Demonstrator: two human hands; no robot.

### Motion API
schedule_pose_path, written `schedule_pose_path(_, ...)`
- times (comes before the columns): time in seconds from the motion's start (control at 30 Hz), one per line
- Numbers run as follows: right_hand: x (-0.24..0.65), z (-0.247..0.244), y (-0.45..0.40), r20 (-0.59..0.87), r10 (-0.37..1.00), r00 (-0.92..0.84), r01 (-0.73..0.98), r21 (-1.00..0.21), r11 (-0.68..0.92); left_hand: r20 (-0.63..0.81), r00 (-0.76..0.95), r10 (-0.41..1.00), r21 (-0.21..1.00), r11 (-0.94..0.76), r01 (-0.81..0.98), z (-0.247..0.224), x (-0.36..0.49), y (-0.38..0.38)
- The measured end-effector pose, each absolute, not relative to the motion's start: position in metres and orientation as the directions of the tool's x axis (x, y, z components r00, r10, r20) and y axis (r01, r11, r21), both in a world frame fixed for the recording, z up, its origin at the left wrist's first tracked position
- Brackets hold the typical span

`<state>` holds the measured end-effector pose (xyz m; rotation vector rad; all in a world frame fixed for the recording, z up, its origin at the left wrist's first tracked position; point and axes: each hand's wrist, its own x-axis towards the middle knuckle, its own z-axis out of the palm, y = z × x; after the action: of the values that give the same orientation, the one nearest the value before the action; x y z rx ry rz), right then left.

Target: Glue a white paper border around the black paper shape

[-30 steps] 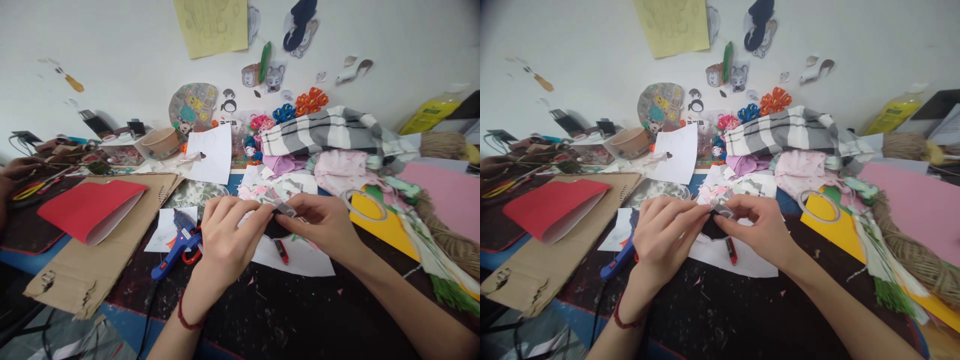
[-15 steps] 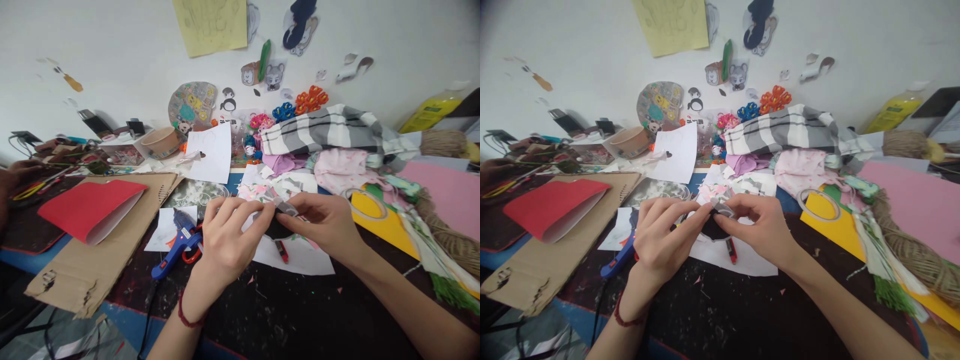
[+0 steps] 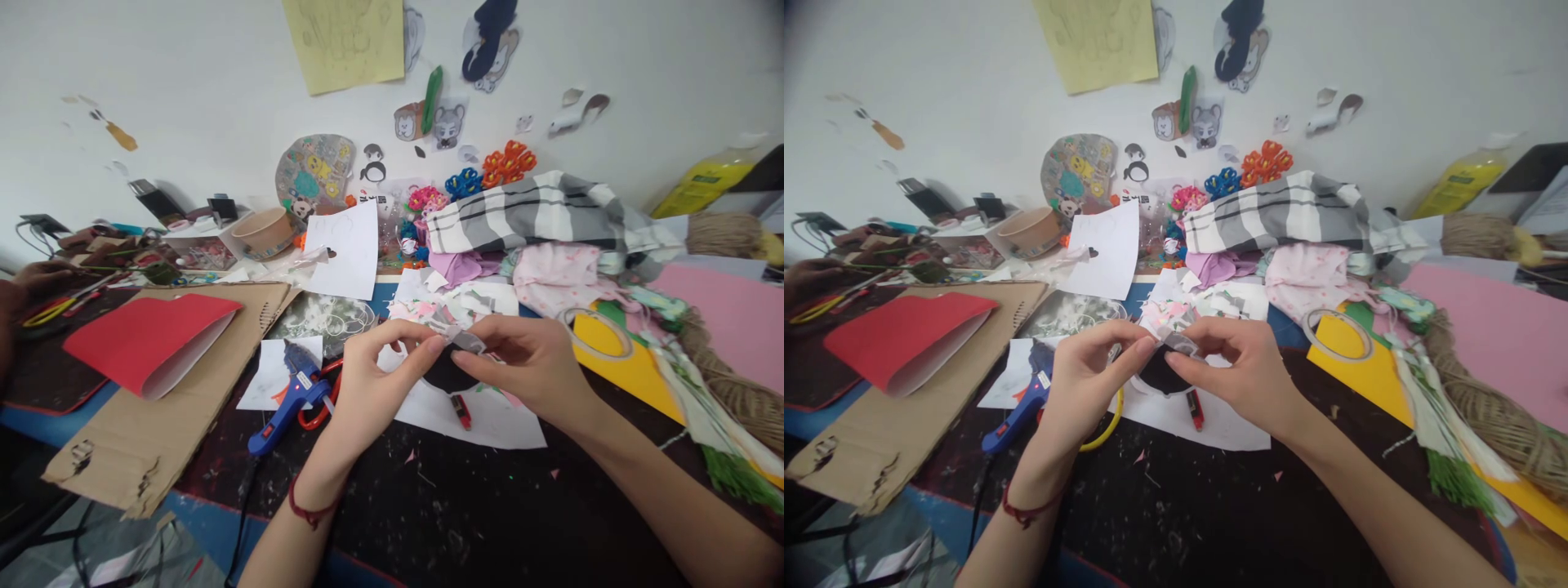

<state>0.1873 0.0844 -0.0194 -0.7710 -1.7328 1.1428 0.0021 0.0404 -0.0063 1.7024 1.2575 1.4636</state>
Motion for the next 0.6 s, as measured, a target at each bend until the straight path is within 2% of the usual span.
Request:
schedule_pose_path(0.17, 0.1866, -0.0195, 0.0839, 0.343, 0.839, -0.422, 0.018, -0.922, 0.386, 0.378, -0.031, 0.925, 0.903, -0.361, 0.234, -0.0093, 0.0040, 0.0425)
schedule_pose_path(0.4, 0.1856, -0.0208, 0.0835, 0.343, 0.836, -0.429, 0.008, -0.924, 0.383, 0.393, -0.021, 0.919, 0.898, -0.379, 0.225, -0.0095, 0.0050, 0.0418)
schedule_pose_path(0.6, 0.1863, -0.0213, 0.0856, 0.327, 0.833, -0.446, -0.015, -0.934, 0.358, 0.311, 0.028, 0.950, 0.919, -0.308, 0.246, -0.0074, -0.0012, 0.0421)
